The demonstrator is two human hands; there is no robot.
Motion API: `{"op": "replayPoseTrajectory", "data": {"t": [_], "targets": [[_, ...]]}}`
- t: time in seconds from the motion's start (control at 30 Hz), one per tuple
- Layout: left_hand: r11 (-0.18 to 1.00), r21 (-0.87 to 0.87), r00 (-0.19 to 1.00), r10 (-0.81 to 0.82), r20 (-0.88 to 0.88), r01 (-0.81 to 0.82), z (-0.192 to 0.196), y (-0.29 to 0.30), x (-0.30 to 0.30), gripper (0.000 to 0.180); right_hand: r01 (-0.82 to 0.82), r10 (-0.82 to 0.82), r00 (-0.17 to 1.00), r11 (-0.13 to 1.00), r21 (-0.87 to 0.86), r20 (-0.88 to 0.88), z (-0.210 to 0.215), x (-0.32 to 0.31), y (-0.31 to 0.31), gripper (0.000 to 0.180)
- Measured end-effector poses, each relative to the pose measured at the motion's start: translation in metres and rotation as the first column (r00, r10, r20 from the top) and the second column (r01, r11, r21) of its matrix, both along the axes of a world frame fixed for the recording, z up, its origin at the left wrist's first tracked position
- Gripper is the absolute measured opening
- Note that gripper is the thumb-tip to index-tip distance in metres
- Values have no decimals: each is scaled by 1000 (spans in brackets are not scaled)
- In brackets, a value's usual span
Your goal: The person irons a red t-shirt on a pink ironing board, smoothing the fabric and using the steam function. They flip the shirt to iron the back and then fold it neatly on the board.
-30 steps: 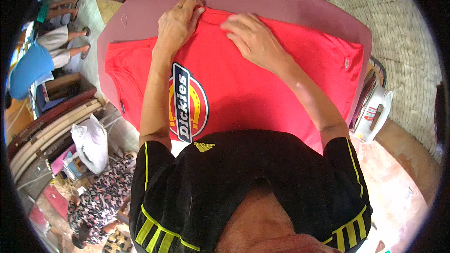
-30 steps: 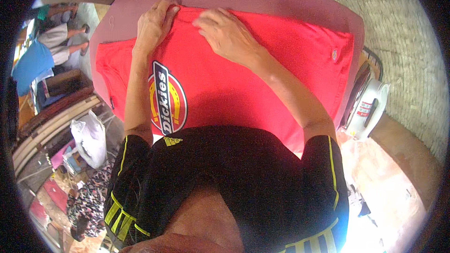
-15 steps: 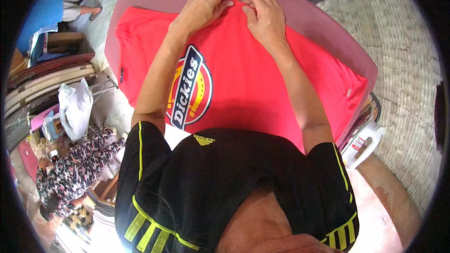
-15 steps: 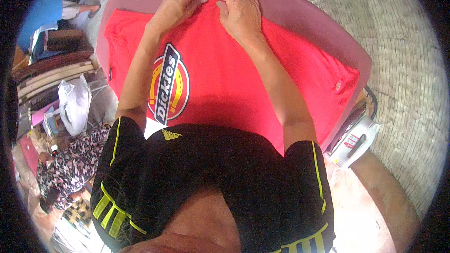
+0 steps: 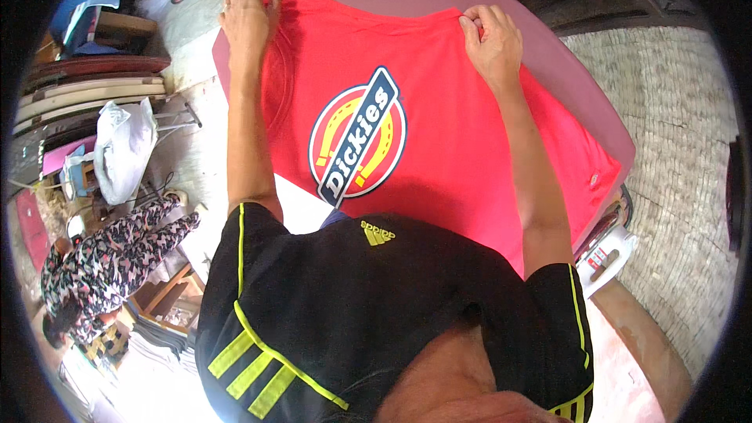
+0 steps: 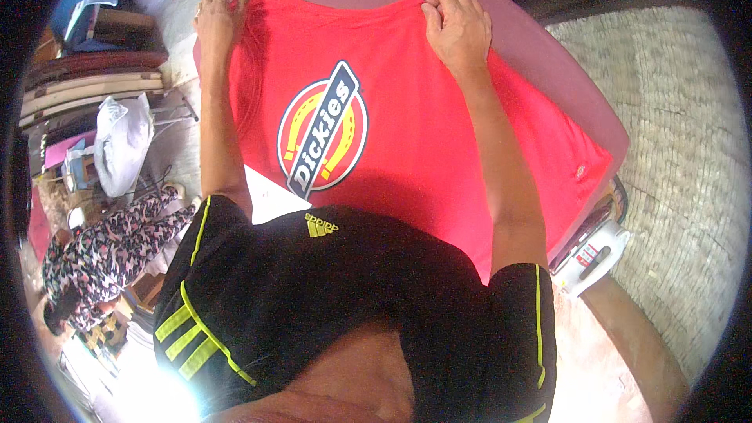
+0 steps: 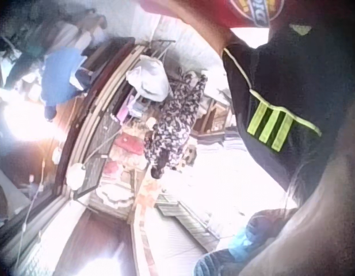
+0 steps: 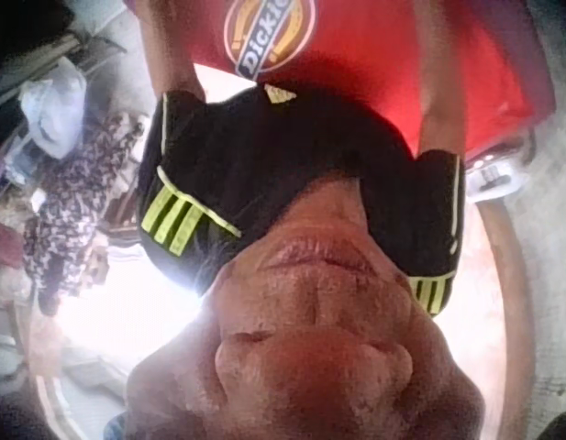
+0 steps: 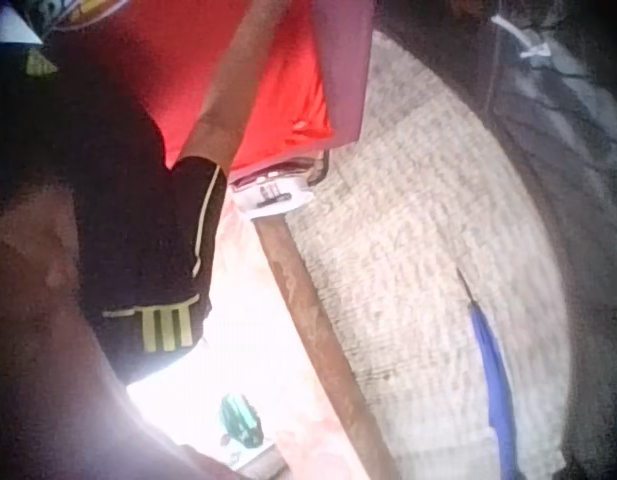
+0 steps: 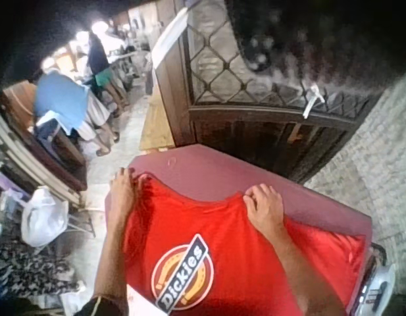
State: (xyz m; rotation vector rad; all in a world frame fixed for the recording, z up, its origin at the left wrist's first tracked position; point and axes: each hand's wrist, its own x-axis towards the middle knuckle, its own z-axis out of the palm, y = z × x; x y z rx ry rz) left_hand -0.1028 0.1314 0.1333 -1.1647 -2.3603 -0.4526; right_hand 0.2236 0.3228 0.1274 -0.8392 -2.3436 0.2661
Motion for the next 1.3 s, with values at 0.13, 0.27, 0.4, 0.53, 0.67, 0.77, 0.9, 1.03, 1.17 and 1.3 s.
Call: {"op": "replayPoseTrajectory", "data": {"t": [0.13,0.27,0.4,0.53,0.67,0.77,0.9,1.03,1.17,1.3], "targets": [[991,-59,989,-110,97,116,-13,5,-18,42,-18,19,1000,999,32,-16,-2,-1,1,12],[977,129,942,-197,272,167,-18,3,-39,37,-76,75,996,997,-7,-50,-2,2,4,12],[966,96,920,-259,295,241,-19,-8,-60,27,-49,49,998,999,-12,-27,0,2,1,11],[962,155,938,-257,232,226,-23,-9,-54,25,-45,45,999,999,-24,-11,3,2,-1,11],[963,102,946,-266,187,251,-19,-6,-53,22,-27,26,999,999,-21,-25,5,2,-3,11],[987,-56,985,-155,-79,151,-15,3,-39,21,-12,13,1000,998,70,-12,0,4,0,13],[627,317,645,-762,61,711,40,40,103,22,9,-9,1000,999,48,-10,4,1,0,12],[512,380,331,-831,447,771,-2,74,212,28,-93,62,967,989,-115,-247,1,9,7,8],[544,-85,546,-796,259,834,6,69,231,58,21,-43,928,998,-64,-370,32,78,-17,12],[541,-181,570,-791,225,822,11,66,233,67,438,-426,883,899,20,-200,32,214,-49,15]]}}
